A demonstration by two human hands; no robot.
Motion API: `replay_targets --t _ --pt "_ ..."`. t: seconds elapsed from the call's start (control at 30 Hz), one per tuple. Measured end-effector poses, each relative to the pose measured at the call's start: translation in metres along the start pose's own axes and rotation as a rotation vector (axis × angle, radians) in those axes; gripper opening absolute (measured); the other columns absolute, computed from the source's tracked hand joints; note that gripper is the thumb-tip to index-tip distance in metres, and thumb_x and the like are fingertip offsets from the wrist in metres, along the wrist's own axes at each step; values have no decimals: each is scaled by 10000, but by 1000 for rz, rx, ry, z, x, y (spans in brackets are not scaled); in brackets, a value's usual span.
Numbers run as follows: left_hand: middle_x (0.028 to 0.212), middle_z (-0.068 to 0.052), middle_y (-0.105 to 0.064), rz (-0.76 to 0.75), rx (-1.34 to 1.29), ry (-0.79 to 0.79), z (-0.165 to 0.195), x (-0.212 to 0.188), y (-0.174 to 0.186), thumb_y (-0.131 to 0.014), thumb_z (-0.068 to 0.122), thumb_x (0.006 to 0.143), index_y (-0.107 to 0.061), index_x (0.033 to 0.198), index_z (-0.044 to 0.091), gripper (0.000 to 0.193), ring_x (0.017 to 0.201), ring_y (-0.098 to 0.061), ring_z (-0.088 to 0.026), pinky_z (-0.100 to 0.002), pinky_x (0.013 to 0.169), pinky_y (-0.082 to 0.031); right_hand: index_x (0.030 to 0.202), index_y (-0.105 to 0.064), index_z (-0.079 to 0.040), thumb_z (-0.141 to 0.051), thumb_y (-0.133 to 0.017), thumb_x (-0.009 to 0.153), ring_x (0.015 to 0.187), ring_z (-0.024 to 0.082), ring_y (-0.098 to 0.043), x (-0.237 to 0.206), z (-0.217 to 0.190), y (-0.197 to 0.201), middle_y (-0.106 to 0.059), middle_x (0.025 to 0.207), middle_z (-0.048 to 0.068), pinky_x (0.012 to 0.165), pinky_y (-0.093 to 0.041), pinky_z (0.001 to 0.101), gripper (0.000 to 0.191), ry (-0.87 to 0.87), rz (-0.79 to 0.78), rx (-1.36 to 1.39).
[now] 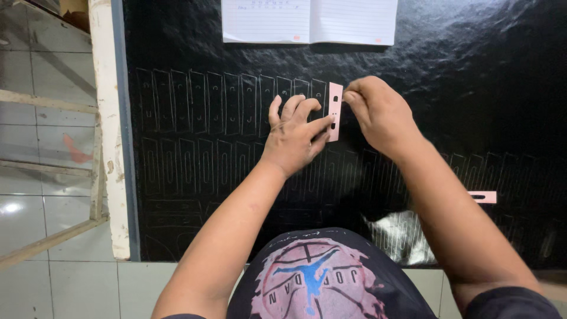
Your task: The person works at a cutting table, holding a small pink shoe component strip against a black pattern mat and using a small pointed hand tool to punch or mark holes at positions on the strip. They reposition the strip and continue marking successive hole locations, with a notebook of notes nearby.
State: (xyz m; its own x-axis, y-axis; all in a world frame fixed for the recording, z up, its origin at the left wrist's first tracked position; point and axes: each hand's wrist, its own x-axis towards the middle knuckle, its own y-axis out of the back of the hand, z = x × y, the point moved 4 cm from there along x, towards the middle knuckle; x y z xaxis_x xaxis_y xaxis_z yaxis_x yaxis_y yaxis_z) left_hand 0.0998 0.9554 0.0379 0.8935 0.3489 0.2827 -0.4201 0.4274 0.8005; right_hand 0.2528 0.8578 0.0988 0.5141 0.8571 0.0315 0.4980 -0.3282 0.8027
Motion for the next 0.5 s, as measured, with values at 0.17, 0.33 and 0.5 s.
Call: replay_targets --t 0.17,0.33,0.5 --pt "1254 0 -522 -22 6 19 -2 0 -1 -771 320 867 -744 1147 281 284 1337 -434 -240 -603 1221 -166 1038 -684 -21 -223 -611 1025 931 376 -670 19 -9 -11 -693 1000 168 802 -528 454 215 -5 -200 -30" --pt "1250 -3 -511 -37 16 31 -3 1 -3 -772 323 858 -731 1179 284 326 1337 -428 -243 -612 1219 -163 1038 -687 -20 -227 -631 1012 927 367 -679 20 -9 -21 -702 991 154 799 -538 451 216 96 -196 -61" --pt "1415 41 -524 -83 82 10 0 2 -3 -743 345 889 -719 1160 238 292 1437 -366 -267 -645 1214 -146 1070 -697 -42 -168 -668 1015 895 340 -697 31 -7 -18 -710 1019 130 769 -560 416 140 171 -47 -120"
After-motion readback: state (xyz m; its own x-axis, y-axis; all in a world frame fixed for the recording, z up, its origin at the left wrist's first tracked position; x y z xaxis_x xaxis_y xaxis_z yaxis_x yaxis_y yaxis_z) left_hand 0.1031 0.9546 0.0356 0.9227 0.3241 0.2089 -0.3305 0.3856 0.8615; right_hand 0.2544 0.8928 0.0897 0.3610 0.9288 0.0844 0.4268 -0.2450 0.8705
